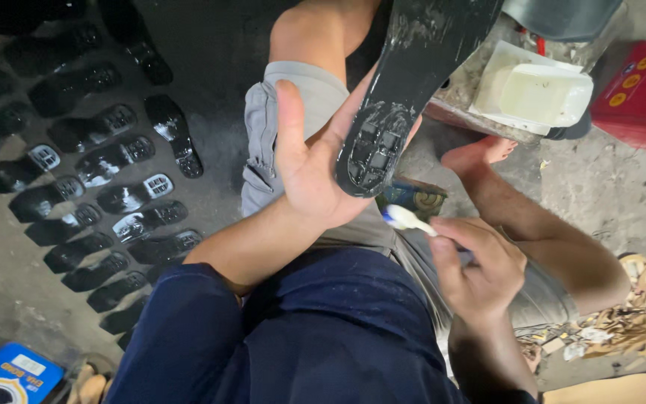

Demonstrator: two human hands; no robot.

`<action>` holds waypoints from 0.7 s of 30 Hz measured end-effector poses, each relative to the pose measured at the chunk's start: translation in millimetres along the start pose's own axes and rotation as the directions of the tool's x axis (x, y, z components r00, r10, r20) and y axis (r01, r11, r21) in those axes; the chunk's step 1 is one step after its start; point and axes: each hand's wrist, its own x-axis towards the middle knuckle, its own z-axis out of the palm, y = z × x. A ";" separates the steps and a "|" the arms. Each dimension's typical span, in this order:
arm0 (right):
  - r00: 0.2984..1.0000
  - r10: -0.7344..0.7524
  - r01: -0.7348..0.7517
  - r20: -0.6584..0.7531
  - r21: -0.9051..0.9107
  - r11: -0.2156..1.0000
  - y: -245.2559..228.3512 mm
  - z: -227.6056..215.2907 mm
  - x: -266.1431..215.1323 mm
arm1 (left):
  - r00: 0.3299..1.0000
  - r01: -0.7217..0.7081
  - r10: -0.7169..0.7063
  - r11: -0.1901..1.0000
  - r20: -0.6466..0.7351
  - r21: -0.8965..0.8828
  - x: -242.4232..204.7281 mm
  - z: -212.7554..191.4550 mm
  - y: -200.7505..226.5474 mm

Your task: The person sits on the floor and repeatedly paints the soles of grey slipper soles with a white substance using a toothbrush. They dip the brush into a container and apply the substance to each sole before placing it back on the floor.

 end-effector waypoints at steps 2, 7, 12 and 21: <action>0.998 -0.026 0.032 0.052 -0.112 0.993 -3.3 11.1 17.8 | 0.991 -0.007 0.007 1.000 0.133 -0.006 -7.3 -1.1 3.1; 0.991 -0.087 0.107 0.102 -0.205 0.973 -1.1 27.4 29.9 | 0.978 -0.051 0.065 0.996 0.196 -0.075 -14.8 -3.6 19.2; 0.997 -0.053 0.049 0.051 0.073 0.996 14.8 12.1 1.8 | 0.964 -0.190 0.204 0.977 0.168 -0.099 -20.9 -23.8 68.3; 0.944 0.246 -0.227 -0.220 0.109 0.968 85.9 -6.1 -1.4 | 0.805 -0.008 0.484 0.586 -0.342 0.811 -87.6 -177.7 218.2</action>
